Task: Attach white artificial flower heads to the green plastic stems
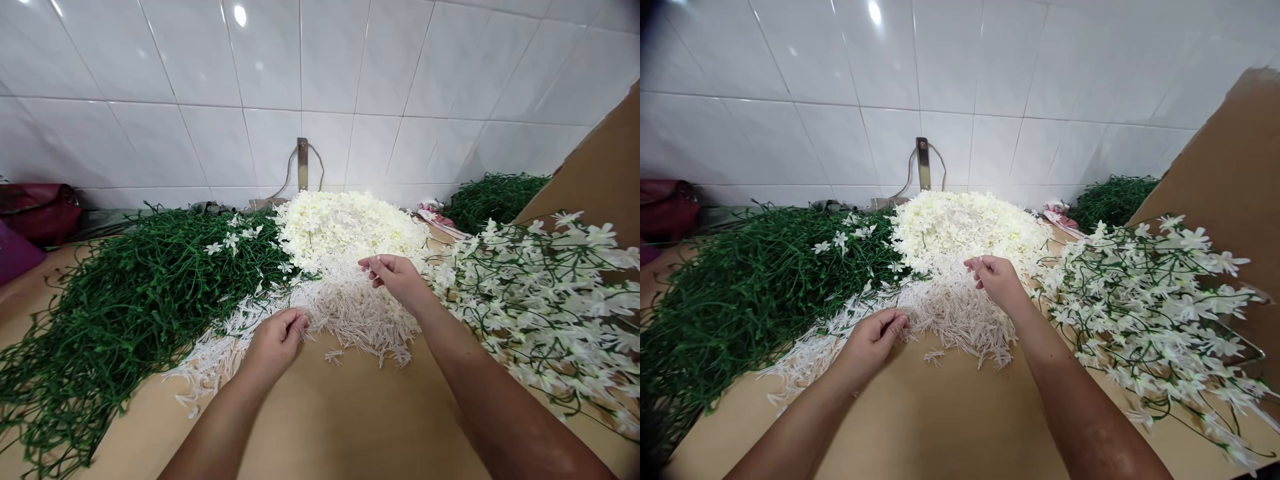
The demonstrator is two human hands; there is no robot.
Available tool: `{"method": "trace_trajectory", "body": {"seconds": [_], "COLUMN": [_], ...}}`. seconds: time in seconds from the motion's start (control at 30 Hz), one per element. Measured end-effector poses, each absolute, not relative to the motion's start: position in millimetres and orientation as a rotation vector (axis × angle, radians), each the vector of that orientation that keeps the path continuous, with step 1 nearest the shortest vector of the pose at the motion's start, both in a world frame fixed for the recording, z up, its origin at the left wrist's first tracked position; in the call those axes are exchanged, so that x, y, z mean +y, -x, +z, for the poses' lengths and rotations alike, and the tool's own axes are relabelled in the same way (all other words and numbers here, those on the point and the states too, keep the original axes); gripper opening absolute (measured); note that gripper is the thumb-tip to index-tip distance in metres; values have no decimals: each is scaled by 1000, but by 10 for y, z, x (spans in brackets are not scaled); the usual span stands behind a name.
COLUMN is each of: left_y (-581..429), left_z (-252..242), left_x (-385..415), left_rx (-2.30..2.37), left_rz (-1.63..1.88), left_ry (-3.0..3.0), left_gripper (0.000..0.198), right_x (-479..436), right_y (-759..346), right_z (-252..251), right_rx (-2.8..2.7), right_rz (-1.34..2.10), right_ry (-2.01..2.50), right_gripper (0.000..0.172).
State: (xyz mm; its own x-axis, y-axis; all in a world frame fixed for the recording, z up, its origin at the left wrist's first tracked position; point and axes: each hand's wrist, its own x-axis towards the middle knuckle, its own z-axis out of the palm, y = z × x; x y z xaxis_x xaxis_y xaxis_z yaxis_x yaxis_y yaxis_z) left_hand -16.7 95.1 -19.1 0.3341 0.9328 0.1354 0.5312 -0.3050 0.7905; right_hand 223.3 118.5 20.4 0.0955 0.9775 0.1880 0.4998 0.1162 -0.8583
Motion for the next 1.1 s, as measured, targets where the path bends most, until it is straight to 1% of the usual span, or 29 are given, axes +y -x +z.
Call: {"method": "trace_trajectory", "body": {"seconds": [0.07, 0.2, 0.27, 0.37, 0.43, 0.5, 0.57, 0.6, 0.67, 0.7, 0.77, 0.97, 1.03, 1.07, 1.1], "left_y": [160, 145, 140, 138, 141, 143, 143, 140, 131, 126, 117, 135, 150, 156, 162], "left_z": [-179, -171, -175, -181, -186, -196, -209, -216, -225, -226, -221, -207, -212, -217, -222], "left_x": [946, 942, 945, 952, 956, 957, 957, 957, 956, 956, 955, 951, 956, 960, 965], "left_rx": [1281, 1288, 1303, 1332, 1339, 1333, 1332, 1333, 1335, 1334, 1321, 1296, 1312, 1316, 1318], "left_rz": [795, 778, 746, 709, 695, 689, 689, 687, 680, 677, 677, 738, 741, 740, 739], "left_ry": [-1961, -2012, -2049, -2075, -2076, -2075, -2078, -2081, -2082, -2082, -2076, -2044, -2048, -2052, -2057], "left_gripper": [29, 30, 30, 31, 31, 31, 30, 30, 30, 30, 30, 29, 29, 29, 29], "right_x": [1150, 1091, 1083, 1027, 904, 711, 499, 409, 303, 295, 369, 1045, 1290, 1394, 1479], "right_y": [-2171, -2061, -2029, -2049, -2118, -2218, -2316, -2354, -2388, -2381, -2323, -1921, -1797, -1750, -1716], "right_z": [206, 215, 228, 297, 392, 518, 649, 706, 788, 810, 812, 597, 487, 429, 372], "right_rx": [-1386, -1212, -1199, -1200, -1327, -1633, -1974, -2117, -2276, -2311, -2316, -2291, -2241, -2228, -2222], "right_rz": [830, 1143, 1197, 1181, 1233, 1461, 1832, 1964, 1996, 1929, 1676, 699, 357, 311, 287], "right_ry": [1424, 1288, 1264, 1240, 1205, 1153, 1006, 929, 955, 1027, 1200, 1434, 1640, 1681, 1711], "right_gripper": [47, 40, 37, 32, 27, 23, 26, 29, 30, 28, 23, 17, 15, 19, 19]}}
